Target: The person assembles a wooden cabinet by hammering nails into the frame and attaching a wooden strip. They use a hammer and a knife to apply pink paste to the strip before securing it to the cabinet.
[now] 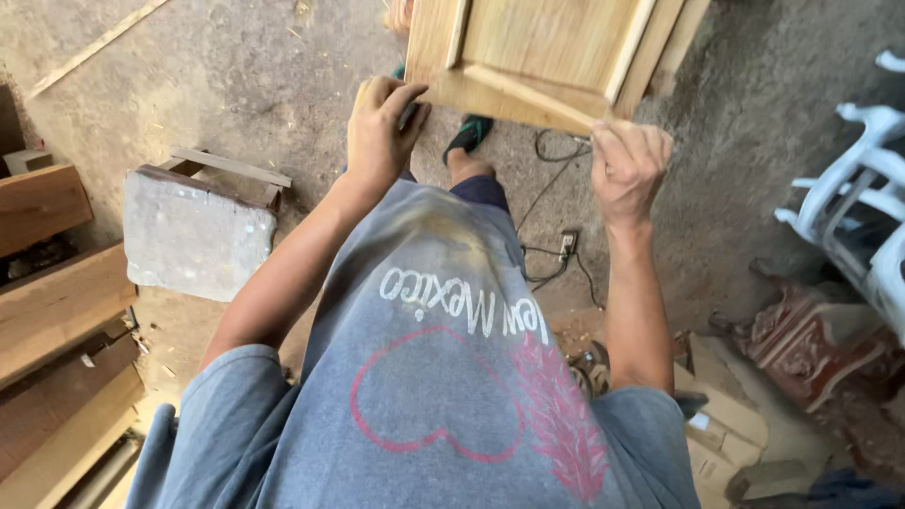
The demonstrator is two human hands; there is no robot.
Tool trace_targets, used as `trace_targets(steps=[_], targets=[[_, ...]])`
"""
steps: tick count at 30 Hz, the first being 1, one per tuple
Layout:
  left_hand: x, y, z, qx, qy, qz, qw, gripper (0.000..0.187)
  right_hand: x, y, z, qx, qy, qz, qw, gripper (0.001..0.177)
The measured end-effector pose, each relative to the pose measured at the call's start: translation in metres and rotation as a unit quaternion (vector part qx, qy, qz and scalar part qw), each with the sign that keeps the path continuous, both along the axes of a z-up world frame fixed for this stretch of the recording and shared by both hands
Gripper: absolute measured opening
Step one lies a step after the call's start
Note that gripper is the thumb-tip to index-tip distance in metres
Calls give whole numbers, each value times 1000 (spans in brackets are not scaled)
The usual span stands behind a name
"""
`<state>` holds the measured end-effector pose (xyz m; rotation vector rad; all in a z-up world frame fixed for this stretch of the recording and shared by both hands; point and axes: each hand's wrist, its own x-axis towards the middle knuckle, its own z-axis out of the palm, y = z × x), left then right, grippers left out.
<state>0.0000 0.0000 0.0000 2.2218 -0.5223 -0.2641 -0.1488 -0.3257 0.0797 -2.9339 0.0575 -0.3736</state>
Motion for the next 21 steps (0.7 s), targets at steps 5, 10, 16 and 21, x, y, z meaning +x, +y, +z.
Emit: trace_targets(steps=[5,10,16,21], targets=[[19,-18,14,-81,42,44,995,51,25,-17,-11,44,18,46,998,8],[26,-36,13,-115,117,76,984,76,38,-26,-26,55,28,50,997,6],[28,-42,10,-90,83,70,990,87,46,-25,-27,77,48,44,995,6],[29,-45,6,-88,96,75,989,82,53,-20,-31,75,40,42,995,5]])
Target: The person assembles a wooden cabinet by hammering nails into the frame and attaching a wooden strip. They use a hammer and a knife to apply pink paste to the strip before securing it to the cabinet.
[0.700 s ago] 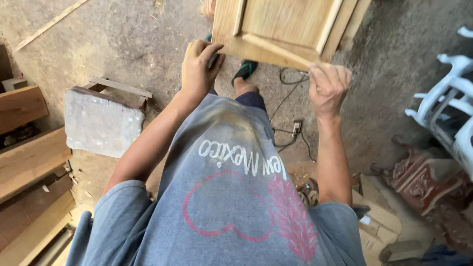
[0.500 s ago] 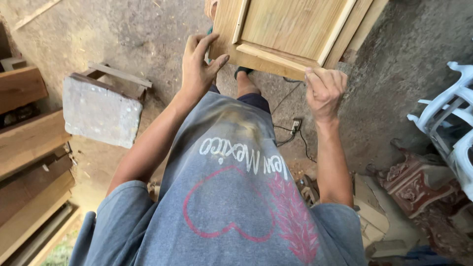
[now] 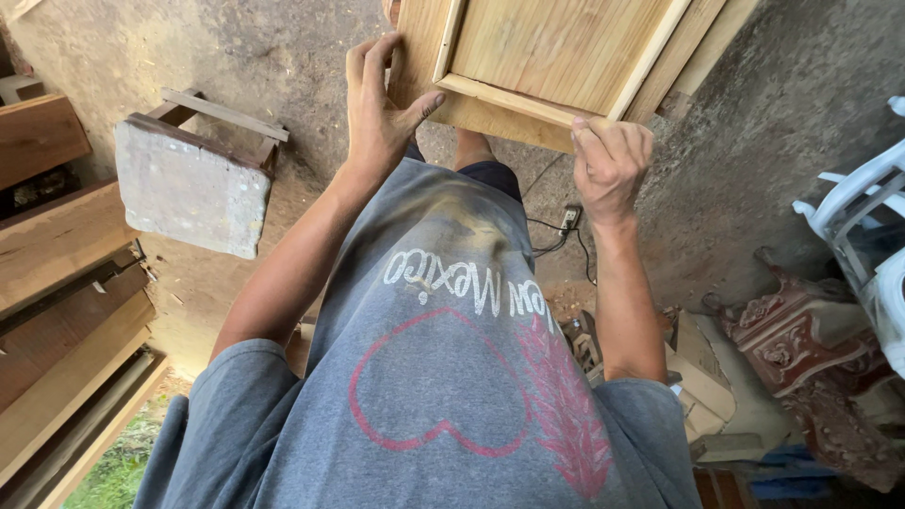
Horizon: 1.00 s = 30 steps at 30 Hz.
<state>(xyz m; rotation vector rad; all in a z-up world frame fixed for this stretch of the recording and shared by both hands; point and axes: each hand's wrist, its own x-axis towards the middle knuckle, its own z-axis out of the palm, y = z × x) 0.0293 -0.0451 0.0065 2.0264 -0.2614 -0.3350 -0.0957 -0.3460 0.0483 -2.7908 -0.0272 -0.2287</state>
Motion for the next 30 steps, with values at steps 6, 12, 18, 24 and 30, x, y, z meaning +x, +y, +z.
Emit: trace_targets(steps=[6,12,18,24,30], targets=[[6,0,-5,20,-3,-6,1000,74,-6,-3,-1,-3,9,-6,1000,3],[12,-1,-5,42,-10,-24,999,73,-1,-3,-20,-20,-31,-9,999,3],[15,1,-4,43,-10,-46,998,73,7,0,-2,0,-19,-14,1000,3],[16,0,-2,35,-6,-54,998,74,15,1,8,5,-2,-8,1000,11],[15,0,1,25,70,-44,996,70,13,-4,-2,6,-1,0,1000,8]])
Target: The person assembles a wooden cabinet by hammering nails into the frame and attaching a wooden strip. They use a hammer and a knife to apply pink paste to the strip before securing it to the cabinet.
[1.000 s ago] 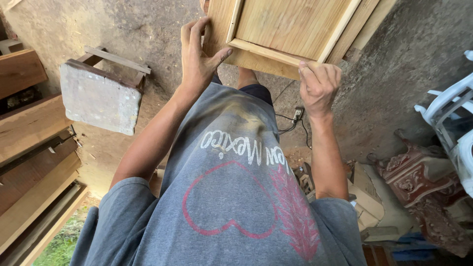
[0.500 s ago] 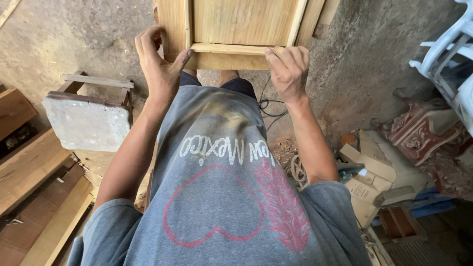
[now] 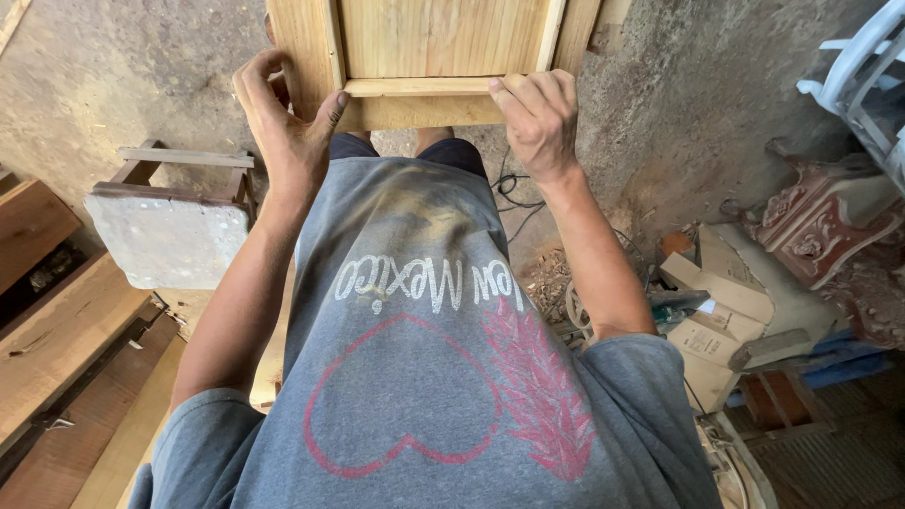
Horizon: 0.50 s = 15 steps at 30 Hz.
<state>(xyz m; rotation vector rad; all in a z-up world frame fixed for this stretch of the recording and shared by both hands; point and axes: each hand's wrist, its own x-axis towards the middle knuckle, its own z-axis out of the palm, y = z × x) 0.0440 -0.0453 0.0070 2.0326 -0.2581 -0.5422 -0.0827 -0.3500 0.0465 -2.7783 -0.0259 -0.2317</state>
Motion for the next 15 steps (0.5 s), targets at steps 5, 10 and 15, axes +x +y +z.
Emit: trace_targets(steps=[5,10,15], targets=[[4,-4,6,-14,39,11,999,68,-7,-2,-14,-6,8,-2,1000,10],[5,-16,27,79,-107,-37,990,73,-39,-20,-30,80,-37,-125,988,36],[-9,-46,42,64,-202,-150,966,51,-89,-33,-34,283,93,-432,851,82]])
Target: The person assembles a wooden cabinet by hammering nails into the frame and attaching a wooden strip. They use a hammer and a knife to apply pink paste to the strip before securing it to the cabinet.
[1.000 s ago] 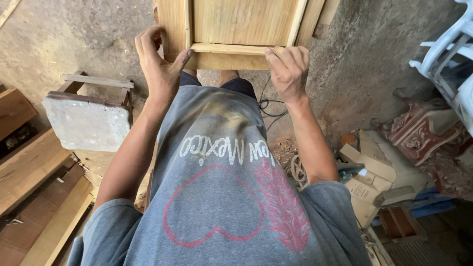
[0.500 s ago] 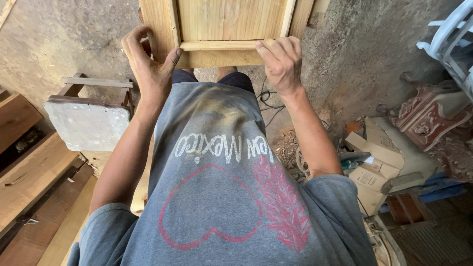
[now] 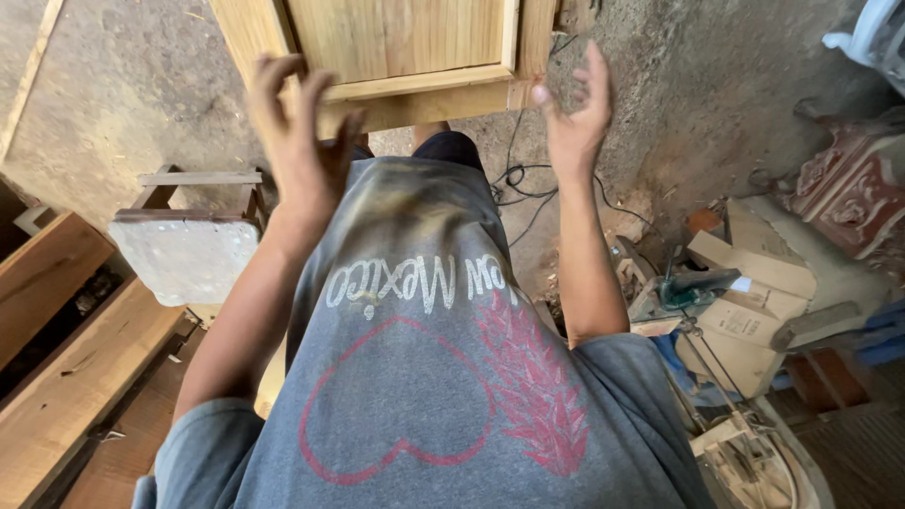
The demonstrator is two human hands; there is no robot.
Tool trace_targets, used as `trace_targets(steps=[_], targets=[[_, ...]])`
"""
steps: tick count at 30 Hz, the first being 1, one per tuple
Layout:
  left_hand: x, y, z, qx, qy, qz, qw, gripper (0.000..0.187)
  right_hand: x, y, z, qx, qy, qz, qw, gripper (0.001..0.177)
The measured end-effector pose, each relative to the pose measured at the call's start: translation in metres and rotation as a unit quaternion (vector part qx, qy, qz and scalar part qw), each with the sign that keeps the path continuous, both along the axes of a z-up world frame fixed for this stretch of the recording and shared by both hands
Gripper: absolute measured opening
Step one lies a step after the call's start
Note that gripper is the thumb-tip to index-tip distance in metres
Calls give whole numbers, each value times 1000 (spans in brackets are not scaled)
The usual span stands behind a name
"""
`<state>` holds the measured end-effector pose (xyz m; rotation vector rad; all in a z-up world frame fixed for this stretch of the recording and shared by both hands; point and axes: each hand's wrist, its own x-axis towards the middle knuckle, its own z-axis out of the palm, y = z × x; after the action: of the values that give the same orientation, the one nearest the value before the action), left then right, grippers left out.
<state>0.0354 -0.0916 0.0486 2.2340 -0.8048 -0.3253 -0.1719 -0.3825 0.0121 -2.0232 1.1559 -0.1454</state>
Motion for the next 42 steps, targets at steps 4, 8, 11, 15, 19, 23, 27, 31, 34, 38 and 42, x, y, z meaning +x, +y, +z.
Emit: trace_targets(steps=[4,8,11,15,19,23,27,31,34,38,42], targets=[[-5,-63,-21,-39,64,-137,988,42,-4,7,-22,112,-43,2,993,88],[-6,-106,-41,-56,-4,-244,968,37,1,6,-33,168,-84,-2,982,93],[-4,-116,-43,-50,-3,-241,969,34,7,7,-32,196,-94,2,976,103],[-1,-117,-39,-70,69,-201,975,38,16,15,-34,217,-127,-40,967,106],[0,-121,-36,-49,93,-191,976,30,22,13,-33,197,-110,-26,974,102],[-3,-121,-41,-40,38,-204,977,32,25,14,-29,187,-87,-19,978,102],[-6,-123,-45,-24,51,-202,978,38,27,11,-24,173,-88,-17,981,97],[-7,-126,-47,22,-34,-251,967,37,25,13,-30,181,-94,-26,979,100],[-8,-130,-45,-27,13,-241,970,43,14,11,-39,158,-88,-8,983,94],[-7,-105,-31,-31,0,-221,975,51,2,14,-49,134,-85,19,987,86],[-27,-53,-18,-7,-35,-141,989,49,-21,2,-48,48,-72,-21,996,91]])
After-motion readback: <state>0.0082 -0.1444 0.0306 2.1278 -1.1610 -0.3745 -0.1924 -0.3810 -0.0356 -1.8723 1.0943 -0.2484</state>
